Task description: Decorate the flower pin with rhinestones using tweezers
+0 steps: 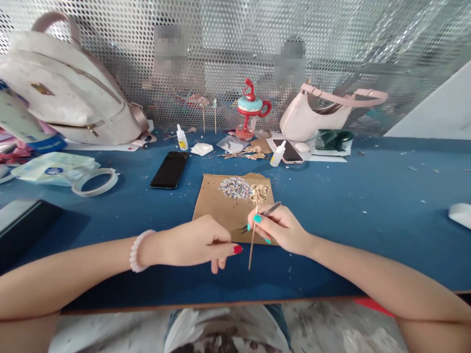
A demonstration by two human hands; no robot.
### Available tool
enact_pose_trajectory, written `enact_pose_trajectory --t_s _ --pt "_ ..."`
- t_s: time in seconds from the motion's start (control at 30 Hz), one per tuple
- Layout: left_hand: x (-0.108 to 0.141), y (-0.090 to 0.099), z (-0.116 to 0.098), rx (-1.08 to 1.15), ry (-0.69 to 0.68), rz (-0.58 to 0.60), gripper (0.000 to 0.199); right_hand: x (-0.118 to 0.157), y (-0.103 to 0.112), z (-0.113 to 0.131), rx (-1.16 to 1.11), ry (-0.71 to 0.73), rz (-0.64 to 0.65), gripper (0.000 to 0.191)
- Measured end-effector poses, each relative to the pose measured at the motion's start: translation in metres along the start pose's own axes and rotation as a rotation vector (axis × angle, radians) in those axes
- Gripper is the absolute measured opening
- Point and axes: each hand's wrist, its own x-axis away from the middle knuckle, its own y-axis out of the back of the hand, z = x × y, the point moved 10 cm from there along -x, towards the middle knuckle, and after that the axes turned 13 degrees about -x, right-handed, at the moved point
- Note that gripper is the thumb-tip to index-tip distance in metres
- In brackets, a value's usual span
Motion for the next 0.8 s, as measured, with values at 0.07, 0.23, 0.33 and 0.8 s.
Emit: enact_pose_trajectory --t_s 0.07,0.23,0.33,0.8 --pt "0.001 0.011 -0.002 -0.031 -0.005 -0.077 0.039 0.001 -0.009 -0.003 -0.030 -0.047 0.068 0.037" --pt "-0.005 0.020 0.002 0.321 -0.151 -0.186 0.054 0.010 -0.042 -0.011 -0.035 -0.168 0.322 0.034" --pt "-0.005 0.011 -0.004 0.407 -0.317 -0.120 0.048 0.012 -0.051 -0.009 0.017 -0.132 0.401 0.033" --pt "-0.001 0.018 0.001 0.397 -0.347 -0.274 0.031 0.010 -0.046 -0.015 0.111 -0.119 0.392 0.037"
